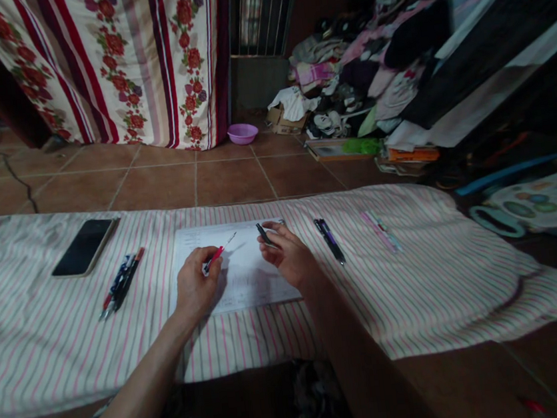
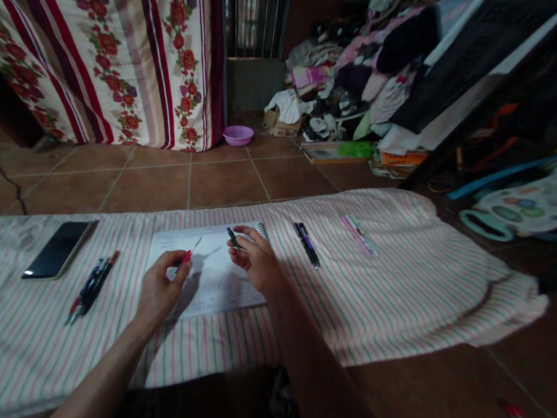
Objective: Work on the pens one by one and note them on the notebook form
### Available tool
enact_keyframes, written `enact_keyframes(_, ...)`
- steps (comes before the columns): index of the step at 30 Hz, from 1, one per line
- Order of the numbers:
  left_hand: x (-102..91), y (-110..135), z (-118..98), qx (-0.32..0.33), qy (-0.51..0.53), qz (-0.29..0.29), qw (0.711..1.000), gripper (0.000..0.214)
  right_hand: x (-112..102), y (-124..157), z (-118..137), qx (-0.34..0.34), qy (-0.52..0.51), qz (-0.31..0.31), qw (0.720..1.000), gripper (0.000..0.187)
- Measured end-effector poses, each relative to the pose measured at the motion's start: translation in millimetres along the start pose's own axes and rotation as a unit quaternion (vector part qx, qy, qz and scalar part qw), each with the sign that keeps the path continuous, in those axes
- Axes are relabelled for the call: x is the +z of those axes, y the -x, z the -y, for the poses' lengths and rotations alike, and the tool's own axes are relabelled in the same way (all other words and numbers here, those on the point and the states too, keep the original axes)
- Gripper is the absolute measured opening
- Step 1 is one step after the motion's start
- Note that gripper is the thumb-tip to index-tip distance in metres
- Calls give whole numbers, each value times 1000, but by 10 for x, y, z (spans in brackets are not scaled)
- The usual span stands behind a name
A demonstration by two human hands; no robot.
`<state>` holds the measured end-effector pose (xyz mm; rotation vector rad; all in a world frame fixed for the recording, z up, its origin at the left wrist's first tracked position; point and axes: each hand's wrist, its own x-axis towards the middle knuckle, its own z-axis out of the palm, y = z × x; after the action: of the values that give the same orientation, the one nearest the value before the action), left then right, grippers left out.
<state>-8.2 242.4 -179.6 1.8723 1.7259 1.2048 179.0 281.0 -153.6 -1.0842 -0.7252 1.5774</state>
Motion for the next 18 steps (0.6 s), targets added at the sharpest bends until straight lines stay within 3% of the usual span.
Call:
enact_keyframes(11, 3, 1, -6, 10, -11, -6, 1000, 14, 81, 24, 4, 95, -150, 67, 982, 18)
enact_keyframes(18, 19, 9, 4, 7, -3, -6, 1000, 15, 128, 19, -48, 94, -160, 49, 981, 17)
